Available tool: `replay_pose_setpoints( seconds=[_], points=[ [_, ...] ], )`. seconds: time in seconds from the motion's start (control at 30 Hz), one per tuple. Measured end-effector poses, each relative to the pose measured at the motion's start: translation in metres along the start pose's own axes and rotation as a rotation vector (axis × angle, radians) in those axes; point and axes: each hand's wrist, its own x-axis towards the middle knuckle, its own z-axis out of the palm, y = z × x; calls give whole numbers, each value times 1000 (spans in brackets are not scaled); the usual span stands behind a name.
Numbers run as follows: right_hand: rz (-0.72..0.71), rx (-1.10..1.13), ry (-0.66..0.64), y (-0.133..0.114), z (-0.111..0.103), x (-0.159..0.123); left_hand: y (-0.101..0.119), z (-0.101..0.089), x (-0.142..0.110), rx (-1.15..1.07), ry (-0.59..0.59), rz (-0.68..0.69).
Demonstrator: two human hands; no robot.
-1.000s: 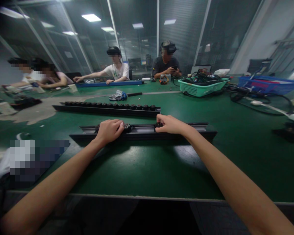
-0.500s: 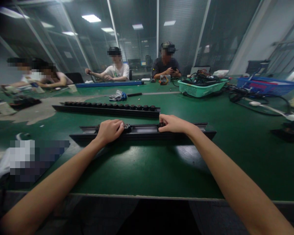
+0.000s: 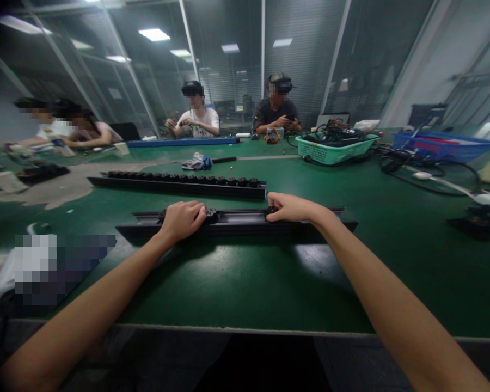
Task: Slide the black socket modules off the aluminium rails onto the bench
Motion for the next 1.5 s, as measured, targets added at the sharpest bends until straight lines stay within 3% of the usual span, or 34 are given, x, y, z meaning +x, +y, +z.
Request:
replay_pose_setpoints(
  seconds=[0.17, 0.37, 0.57, 0.97, 1.3, 1.5],
  points=[
    [-60, 46, -23, 8, 2, -5, 0, 0, 0, 2, -5, 1],
    [-179, 45, 237, 16, 27, -24, 0, 0, 1, 2, -6, -5],
    [-192, -12, 336, 19, 35, -24, 0, -2, 1, -2, -3, -10],
    [-144, -50, 345, 16, 36, -27, 1, -3, 2, -14, -9, -11],
    [-108, -166, 479, 16, 49, -25, 3, -5, 2, -4, -35, -19],
    [-35, -55, 483, 19, 46, -21, 2, -3, 2, 5, -23, -15]
  ],
)
